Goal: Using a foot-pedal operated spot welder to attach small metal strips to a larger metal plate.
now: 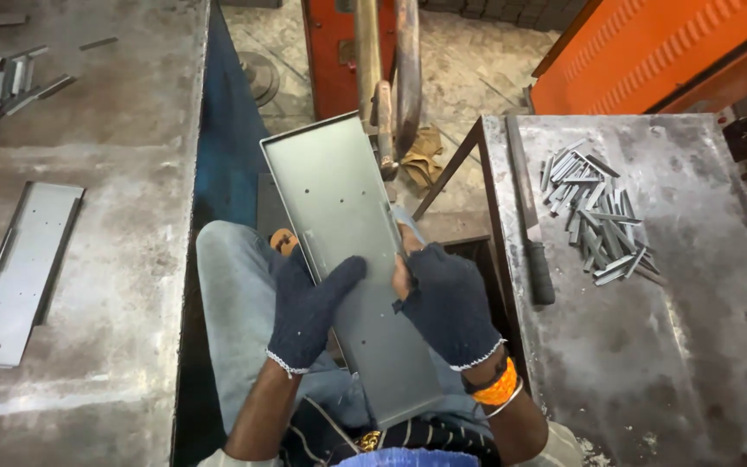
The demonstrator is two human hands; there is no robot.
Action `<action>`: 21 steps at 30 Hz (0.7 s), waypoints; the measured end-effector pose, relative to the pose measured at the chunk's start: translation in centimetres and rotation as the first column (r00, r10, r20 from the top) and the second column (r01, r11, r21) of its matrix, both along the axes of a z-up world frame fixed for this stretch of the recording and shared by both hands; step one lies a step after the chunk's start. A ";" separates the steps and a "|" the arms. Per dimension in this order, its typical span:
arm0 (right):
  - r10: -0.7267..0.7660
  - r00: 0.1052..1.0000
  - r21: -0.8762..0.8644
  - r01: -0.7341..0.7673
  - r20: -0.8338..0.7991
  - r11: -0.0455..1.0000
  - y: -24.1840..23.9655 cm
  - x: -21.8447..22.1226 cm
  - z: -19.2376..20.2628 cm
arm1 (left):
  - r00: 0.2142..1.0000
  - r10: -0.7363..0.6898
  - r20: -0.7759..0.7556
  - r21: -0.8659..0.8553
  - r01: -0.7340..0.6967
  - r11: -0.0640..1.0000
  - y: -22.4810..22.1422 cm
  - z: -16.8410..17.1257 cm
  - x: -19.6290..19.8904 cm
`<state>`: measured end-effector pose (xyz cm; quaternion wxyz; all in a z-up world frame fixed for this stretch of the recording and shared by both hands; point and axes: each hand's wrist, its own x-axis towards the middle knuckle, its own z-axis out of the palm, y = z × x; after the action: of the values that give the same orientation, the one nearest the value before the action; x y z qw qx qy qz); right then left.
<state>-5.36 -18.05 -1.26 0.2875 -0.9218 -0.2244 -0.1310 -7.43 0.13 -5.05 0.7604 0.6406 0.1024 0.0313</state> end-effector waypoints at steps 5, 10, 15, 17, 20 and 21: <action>-0.025 0.998 -0.018 0.026 0.051 1.000 -0.9 1.5 0.8 | 1.000 -0.024 0.005 0.053 0.024 0.998 -0.5 2.8 2.5; -0.093 0.996 0.016 0.093 -0.006 0.996 -0.6 3.0 2.0 | 1.000 -0.009 0.020 -0.063 0.010 0.998 -0.8 3.5 4.0; -0.056 0.995 0.013 0.057 -0.078 0.998 -0.3 3.7 3.3 | 1.000 -0.014 -0.015 -0.230 0.010 0.973 -0.7 3.9 4.3; -0.039 0.997 0.017 0.040 -0.072 0.999 -0.1 3.6 3.7 | 0.999 -0.012 -0.034 -0.258 0.002 0.966 -0.8 4.0 4.1; -0.017 0.999 0.017 0.018 -0.045 1.000 -0.1 3.7 3.5 | 0.999 0.001 -0.036 -0.242 -0.010 0.970 -0.7 4.1 4.2; -0.018 0.999 0.014 0.019 -0.029 1.000 -0.2 3.8 3.3 | 1.000 0.006 -0.025 -0.198 -0.011 0.980 -0.6 4.1 4.3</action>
<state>-1.60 -18.30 2.02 0.2961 -0.9236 -0.2107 -0.1219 -3.08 -0.46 -0.95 0.8189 0.5616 0.1168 0.0164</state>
